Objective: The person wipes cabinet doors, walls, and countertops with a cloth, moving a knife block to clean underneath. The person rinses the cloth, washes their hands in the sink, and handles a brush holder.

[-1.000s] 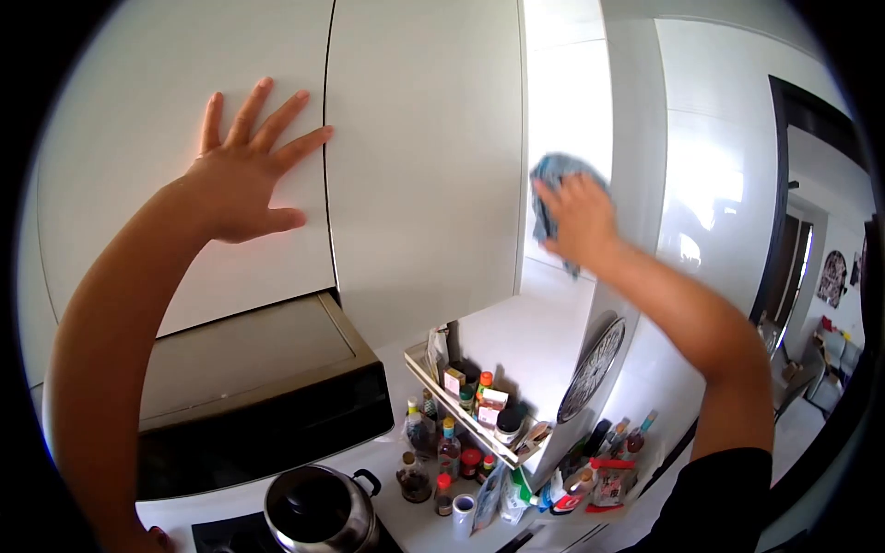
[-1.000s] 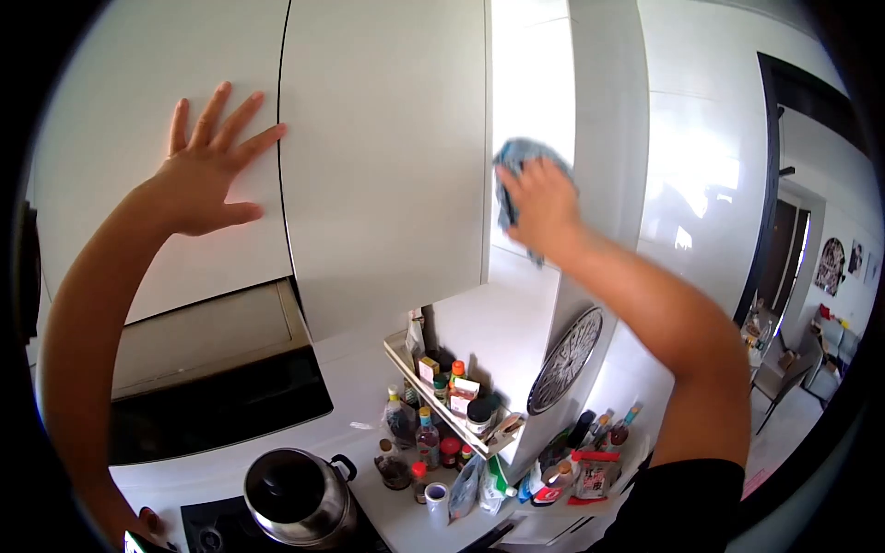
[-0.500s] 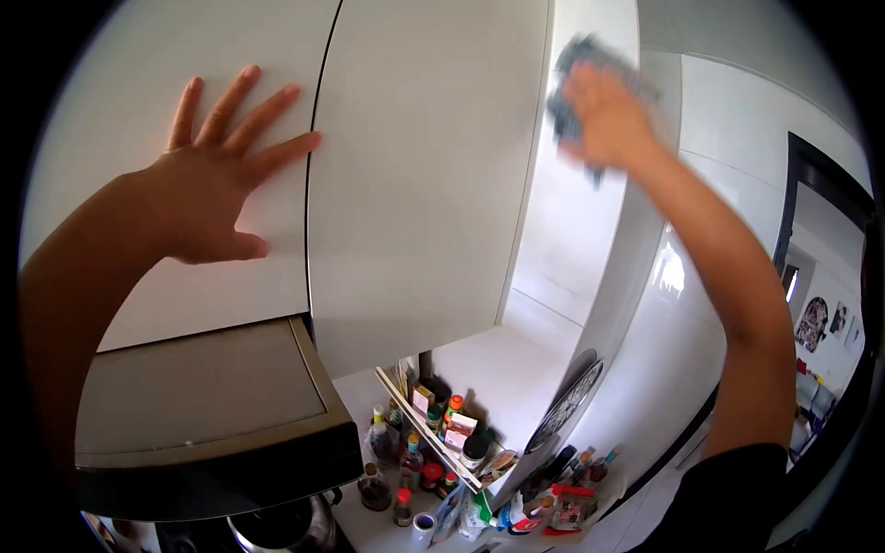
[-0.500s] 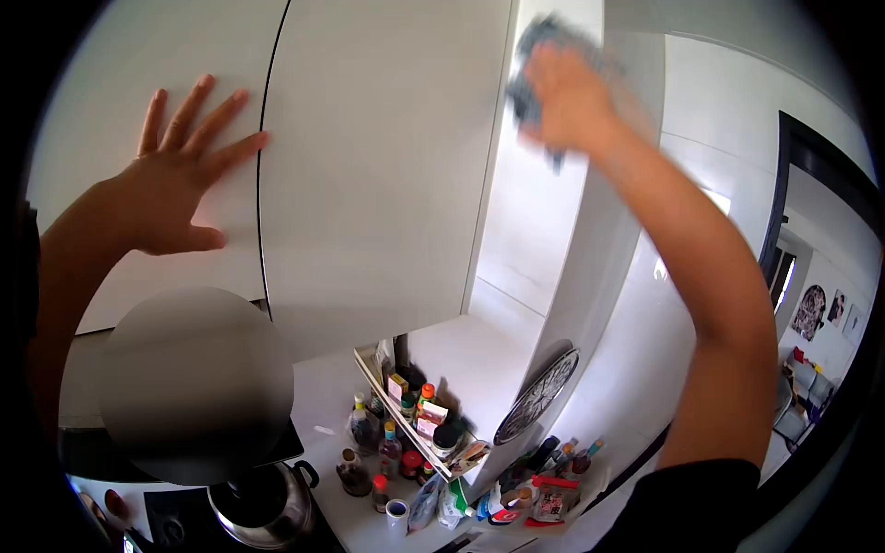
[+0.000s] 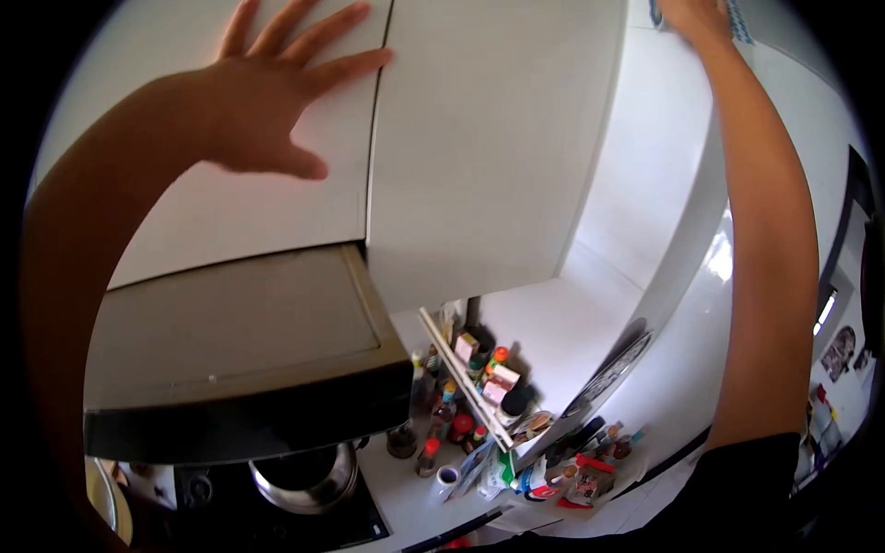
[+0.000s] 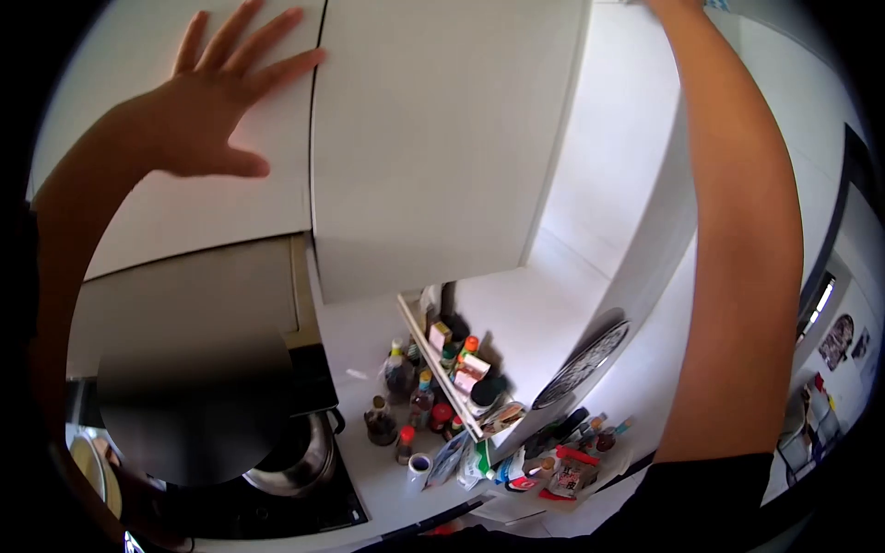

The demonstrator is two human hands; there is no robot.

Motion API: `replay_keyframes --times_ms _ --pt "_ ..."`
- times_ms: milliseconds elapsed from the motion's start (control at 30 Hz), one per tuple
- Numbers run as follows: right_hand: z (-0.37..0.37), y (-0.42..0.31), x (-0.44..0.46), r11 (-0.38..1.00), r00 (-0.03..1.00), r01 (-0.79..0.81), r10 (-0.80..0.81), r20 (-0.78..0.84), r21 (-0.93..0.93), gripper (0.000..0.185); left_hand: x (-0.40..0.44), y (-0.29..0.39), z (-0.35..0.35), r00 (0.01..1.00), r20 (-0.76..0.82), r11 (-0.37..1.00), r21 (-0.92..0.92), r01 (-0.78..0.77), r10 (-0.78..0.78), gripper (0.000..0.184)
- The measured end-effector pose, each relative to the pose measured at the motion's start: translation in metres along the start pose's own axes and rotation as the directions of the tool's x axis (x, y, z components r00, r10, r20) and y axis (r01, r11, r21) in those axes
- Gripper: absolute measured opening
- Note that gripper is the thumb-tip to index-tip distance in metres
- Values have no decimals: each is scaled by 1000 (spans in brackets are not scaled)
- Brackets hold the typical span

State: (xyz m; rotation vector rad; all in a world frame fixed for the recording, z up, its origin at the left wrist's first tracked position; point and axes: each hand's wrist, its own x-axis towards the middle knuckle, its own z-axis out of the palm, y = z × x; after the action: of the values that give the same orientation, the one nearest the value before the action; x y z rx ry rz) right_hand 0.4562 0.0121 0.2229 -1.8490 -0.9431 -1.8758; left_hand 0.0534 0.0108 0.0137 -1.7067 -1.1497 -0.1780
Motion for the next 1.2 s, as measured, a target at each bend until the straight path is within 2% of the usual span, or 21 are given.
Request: replay_keyframes --times_ms 100,133,167,267,300,433,533,567,633,700,767,800,833,867,900,933,967,1067,1100,1133,1200 --pt "50 -41 31 946 984 -38 -21 177 323 64 2 -10 -8 994 45 995 10 -97 96 99" --pt "78 -74 11 651 988 -132 23 154 747 64 2 -11 -13 991 58 993 18 -118 116 99" --pt "99 -98 -7 585 989 -141 119 87 799 65 6 -18 -24 972 195 991 -52 -120 127 98" --pt "103 -152 -67 465 976 -110 219 7 878 65 -6 -35 -13 968 24 949 -203 -240 250 96" --pt "96 -168 -94 447 971 -51 231 -60 893 64 -30 -12 -52 997 71 955 -297 12 10 95" --pt "13 -228 -232 371 892 323 189 -411 871 60 -67 -39 -72 874 -274 790 -587 178 -401 76" --pt "-54 -238 -328 305 911 407 -62 -409 861 58 -140 -52 -95 842 -528 879 -449 -161 -115 78" --pt "-54 -246 -346 151 938 337 -138 -318 929 59 -171 -63 -97 816 -578 884 -377 -276 8 79" --pt "-45 -250 -373 146 944 329 -81 -321 933 57 -258 -48 -97 890 -322 791 -608 66 -322 68" --pt "-37 -254 -395 174 968 224 -158 -197 959 52 -356 -12 -104 782 20 556 -692 460 -623 64" --pt "-4 -265 -435 109 945 326 -33 -324 939 41 -441 23 -97 947 -88 592 -797 118 -308 59" --pt "-2 -256 -454 -53 972 142 -182 -150 988 42 -479 35 -104 957 51 561 -801 210 -285 59" --pt "9 -257 -483 -241 979 -168 -158 132 956 44 -524 51 -103 881 230 434 -801 412 -413 60" --pt "44 -251 -520 -584 759 -651 -497 421 484 53 -572 70 -104 762 395 278 -763 583 -514 63" --pt "-41 -211 -519 -652 519 -757 -645 561 -50 55 -622 89 -108 576 560 88 -667 740 -596 67" --pt "-98 -189 -523 -615 408 -727 -745 528 -306 55 -676 109 -112 362 687 -120 -548 828 -630 72" --pt "-122 -173 -550 -553 325 -696 -812 485 -459 56 -726 129 -126 249 738 -163 -437 885 -627 76" --pt "-232 -164 -642 -459 357 -698 -889 289 -549 53 -848 171 -165 -57 833 -356 -172 919 -550 76" --pt "-274 -171 -670 -363 268 -674 -932 244 -644 58 -871 173 -175 -145 846 -492 -152 857 -514 74" --pt "-332 -189 -685 -359 430 -757 -903 -3 -546 65 -893 171 -181 -222 858 -618 -134 775 -464 72" --pt "-452 -217 -713 -21 182 -614 -976 -115 -789 72 -944 161 -180 -259 863 -674 -119 729 -433 72"
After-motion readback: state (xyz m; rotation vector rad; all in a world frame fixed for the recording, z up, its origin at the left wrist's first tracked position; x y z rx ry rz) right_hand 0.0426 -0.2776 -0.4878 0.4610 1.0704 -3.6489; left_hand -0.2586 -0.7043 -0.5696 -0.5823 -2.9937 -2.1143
